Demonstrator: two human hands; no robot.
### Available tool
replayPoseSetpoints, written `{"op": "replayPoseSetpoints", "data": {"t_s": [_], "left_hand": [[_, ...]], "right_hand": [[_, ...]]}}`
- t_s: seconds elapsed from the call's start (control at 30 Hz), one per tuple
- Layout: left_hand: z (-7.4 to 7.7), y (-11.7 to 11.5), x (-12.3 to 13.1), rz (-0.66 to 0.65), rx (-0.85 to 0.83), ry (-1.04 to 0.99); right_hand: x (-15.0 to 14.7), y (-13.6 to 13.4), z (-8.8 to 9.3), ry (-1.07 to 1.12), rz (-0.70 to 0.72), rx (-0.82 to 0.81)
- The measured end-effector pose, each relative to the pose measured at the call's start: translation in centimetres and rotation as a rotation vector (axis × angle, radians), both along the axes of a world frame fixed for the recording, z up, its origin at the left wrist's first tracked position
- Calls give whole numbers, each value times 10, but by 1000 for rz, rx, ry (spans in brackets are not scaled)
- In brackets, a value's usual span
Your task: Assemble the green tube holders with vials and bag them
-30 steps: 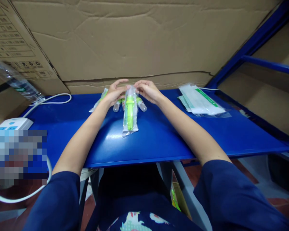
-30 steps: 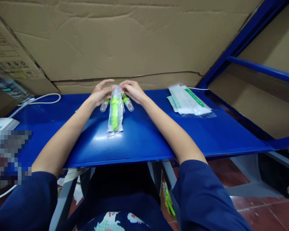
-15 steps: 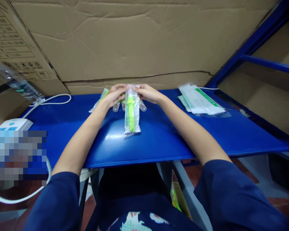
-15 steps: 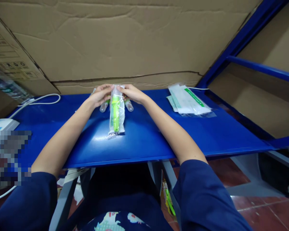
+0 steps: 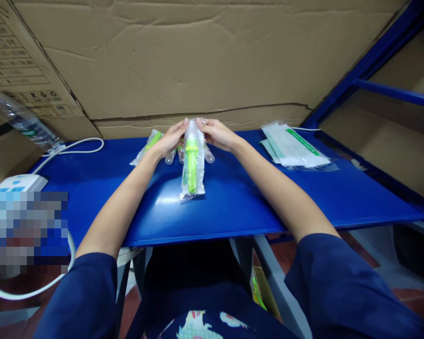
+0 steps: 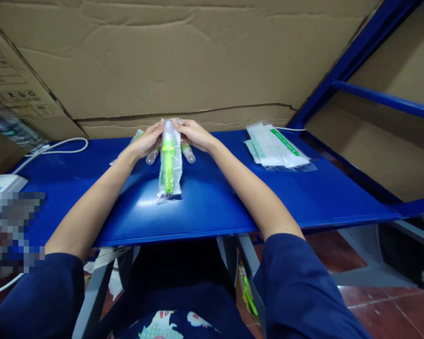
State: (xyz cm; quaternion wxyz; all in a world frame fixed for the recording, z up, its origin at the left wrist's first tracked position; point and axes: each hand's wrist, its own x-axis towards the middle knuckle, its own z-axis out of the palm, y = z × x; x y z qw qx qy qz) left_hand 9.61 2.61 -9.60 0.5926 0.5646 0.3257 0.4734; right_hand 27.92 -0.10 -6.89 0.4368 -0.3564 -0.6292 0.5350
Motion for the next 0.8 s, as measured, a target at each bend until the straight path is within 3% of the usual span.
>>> {"op": "replayPoseSetpoints", "data": {"t_s": [0.1,0.33,0.8], "left_hand": [[-3,6,0,-45,77,-1],[-7,16,1,-11,239,-41],[3,4,15,63,376,-107]], "right_hand": [[-2,1,-2,49,-3,32],[-5,4,-5,91,-14,92],[-16,-2,-2,140,-140,143]]}}
